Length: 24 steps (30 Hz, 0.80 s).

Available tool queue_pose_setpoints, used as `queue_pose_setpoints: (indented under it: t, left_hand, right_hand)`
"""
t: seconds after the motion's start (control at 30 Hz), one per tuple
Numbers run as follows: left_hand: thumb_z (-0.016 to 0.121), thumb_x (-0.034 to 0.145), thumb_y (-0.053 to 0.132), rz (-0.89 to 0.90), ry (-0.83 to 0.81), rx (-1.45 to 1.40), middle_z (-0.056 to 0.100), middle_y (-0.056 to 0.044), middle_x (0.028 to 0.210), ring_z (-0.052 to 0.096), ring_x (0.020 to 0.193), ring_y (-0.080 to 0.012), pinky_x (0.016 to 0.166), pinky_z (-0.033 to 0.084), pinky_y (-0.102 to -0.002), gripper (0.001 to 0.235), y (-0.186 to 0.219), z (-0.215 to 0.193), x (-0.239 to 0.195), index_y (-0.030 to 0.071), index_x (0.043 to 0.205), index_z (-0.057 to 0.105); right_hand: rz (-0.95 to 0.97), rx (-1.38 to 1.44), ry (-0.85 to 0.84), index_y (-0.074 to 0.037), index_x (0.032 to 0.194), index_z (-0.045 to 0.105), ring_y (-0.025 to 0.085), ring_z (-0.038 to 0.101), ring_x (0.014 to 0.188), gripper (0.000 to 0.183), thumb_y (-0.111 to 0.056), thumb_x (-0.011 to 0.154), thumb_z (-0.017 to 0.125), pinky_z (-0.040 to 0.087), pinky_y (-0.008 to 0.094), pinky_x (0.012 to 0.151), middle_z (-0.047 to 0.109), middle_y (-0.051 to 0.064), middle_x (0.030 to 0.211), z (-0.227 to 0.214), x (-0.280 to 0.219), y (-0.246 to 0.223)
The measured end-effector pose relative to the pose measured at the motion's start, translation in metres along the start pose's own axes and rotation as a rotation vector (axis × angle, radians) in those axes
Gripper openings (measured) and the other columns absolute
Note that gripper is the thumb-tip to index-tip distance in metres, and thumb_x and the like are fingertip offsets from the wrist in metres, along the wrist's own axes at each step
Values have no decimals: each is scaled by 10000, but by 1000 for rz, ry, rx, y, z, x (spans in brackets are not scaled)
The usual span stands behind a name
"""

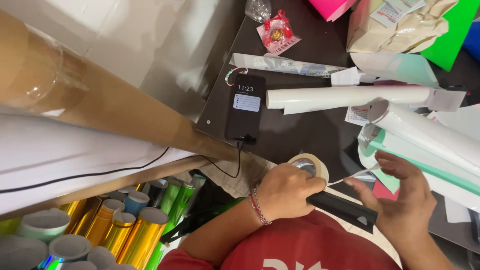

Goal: Organizing, cutting, and preparing various vinyl sheets and scraps on a work table

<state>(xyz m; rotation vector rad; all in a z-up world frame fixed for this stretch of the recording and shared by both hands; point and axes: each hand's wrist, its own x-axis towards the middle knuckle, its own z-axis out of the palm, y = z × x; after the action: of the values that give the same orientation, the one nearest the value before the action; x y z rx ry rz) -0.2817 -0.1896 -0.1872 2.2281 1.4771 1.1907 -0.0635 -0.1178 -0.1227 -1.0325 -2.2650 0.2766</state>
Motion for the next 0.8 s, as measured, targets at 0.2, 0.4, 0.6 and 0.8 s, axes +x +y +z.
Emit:
queue_pose_setpoints:
  t: [0.2,0.4,0.6,0.8]
  left_hand:
    - [757,576,102,-40,-18,-55,513,-43,570,496,496,-285,446,370,-399,268,-7,1,5,111,819,645]
    - [721,590,86,-10,-37,-14,490,-47,568,496,503,-301,453,359,-416,222,-9,-4,13,107,770,593]
    - [709,872,134,-14,20,-68,536,-45,584,542,512,-268,461,383,-395,172,-8,-8,17,109,748,594]
    - [697,870,115,5,29,-78,512,-38,579,538,521,-254,493,368,-388,195,-9,-11,17,108,735,557]
  right_hand:
    - [375,13,-65,131,1392,603,327,685,1025,946,-226,596,970,558,417,859,685,231,1323,-3,19,-13]
    - [-285,26,-404,-146,1333,636,373,314,1582,455,-163,884,707,48,591,1344,579,58,1469,-6,43,-11]
    - [-284,113,-397,-186,996,755,300,605,1254,134,-174,875,699,63,630,1260,733,-61,918,1,54,-18]
    - [-323,36,-347,-234,985,760,386,626,1199,143,-147,877,724,43,667,1278,657,-9,1093,8,43,-10]
